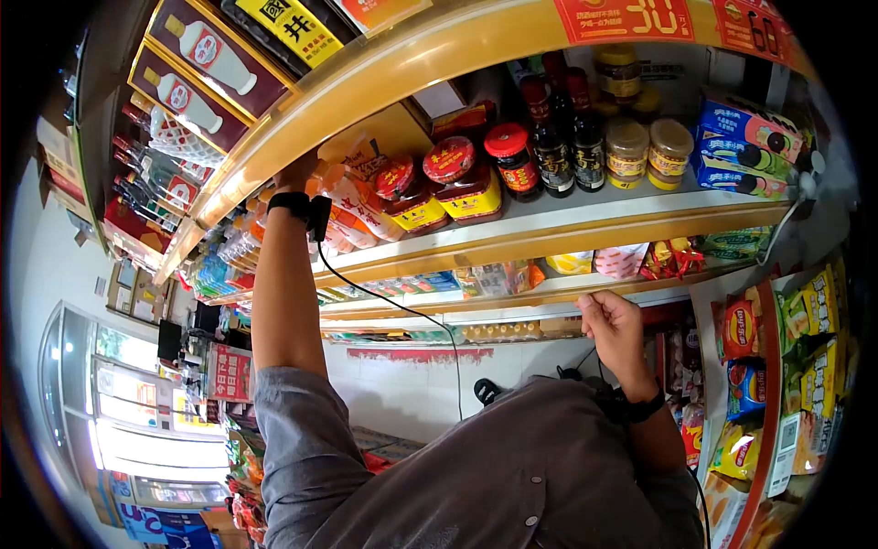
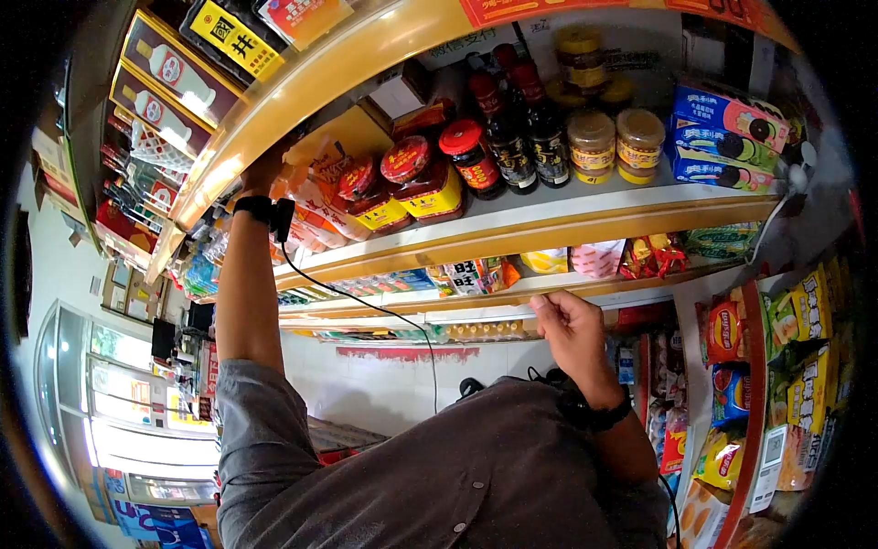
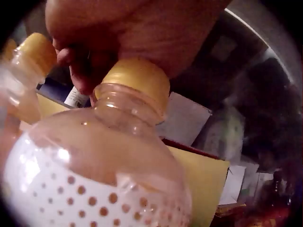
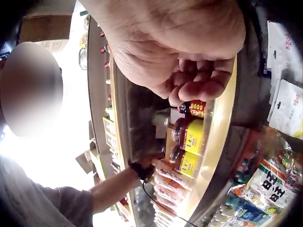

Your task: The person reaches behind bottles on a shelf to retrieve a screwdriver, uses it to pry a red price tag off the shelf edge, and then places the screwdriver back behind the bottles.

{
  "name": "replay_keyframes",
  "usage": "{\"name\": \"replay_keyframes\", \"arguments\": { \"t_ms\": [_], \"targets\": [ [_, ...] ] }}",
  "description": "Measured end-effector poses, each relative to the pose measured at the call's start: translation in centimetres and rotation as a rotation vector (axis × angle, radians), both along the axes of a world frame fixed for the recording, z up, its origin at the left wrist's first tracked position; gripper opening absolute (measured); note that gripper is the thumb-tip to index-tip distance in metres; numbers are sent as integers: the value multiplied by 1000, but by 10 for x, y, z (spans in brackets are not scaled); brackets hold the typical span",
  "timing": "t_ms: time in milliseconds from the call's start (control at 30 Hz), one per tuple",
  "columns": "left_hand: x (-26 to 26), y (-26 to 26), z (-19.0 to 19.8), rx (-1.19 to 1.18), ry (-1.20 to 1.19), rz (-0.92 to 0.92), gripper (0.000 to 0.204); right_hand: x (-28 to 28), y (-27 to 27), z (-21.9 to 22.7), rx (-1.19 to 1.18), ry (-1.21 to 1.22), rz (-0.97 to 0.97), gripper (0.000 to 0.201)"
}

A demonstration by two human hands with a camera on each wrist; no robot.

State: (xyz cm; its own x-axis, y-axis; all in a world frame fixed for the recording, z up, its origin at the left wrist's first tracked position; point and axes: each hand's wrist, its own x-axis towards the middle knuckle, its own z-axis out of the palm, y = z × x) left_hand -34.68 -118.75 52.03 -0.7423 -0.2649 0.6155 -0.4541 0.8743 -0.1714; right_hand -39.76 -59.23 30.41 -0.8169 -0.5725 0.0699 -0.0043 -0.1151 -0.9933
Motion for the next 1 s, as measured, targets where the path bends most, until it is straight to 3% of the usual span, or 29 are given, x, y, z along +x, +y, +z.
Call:
{"name": "replay_keyframes", "arguments": {
  "t_ms": [33, 133, 267, 333, 433, 567, 667, 767, 833, 1000],
  "targets": [
    [-1, -5, -2, 77, 23, 23, 37, 0, 1, -1, -2, 1, -2, 30],
    [-2, -11, -6, 13, 150, -57, 40, 1, 3, -1, -10, 6, -9, 31],
    [-3, -8, -5, 0, 150, -74, 41, 0, 2, -4, -17, 29, -8, 31],
    [-6, 5, -2, 213, 123, -200, 42, 1, 1, -6, -24, 34, -7, 30],
    [-10, 44, 4, 71, 56, -258, 41, 1, -2, -6, -45, 10, 15, 29],
    [-8, 60, 5, -37, 26, -219, 37, 1, -4, -10, -8, 33, 50, 27],
    [-7, 62, 8, 43, 68, -221, 35, 1, -5, -8, -11, 28, 54, 27],
    [-3, 75, 11, 246, -112, -90, 46, 1, -7, -12, -19, -12, 30, 28],
    [-1, 74, 8, 32, -81, -87, 38, 0, -7, -14, -19, -15, 22, 28],
    [11, 93, 12, -52, 73, -77, 37, -1, -11, -13, 26, 1, 52, 28]
  ]
}}
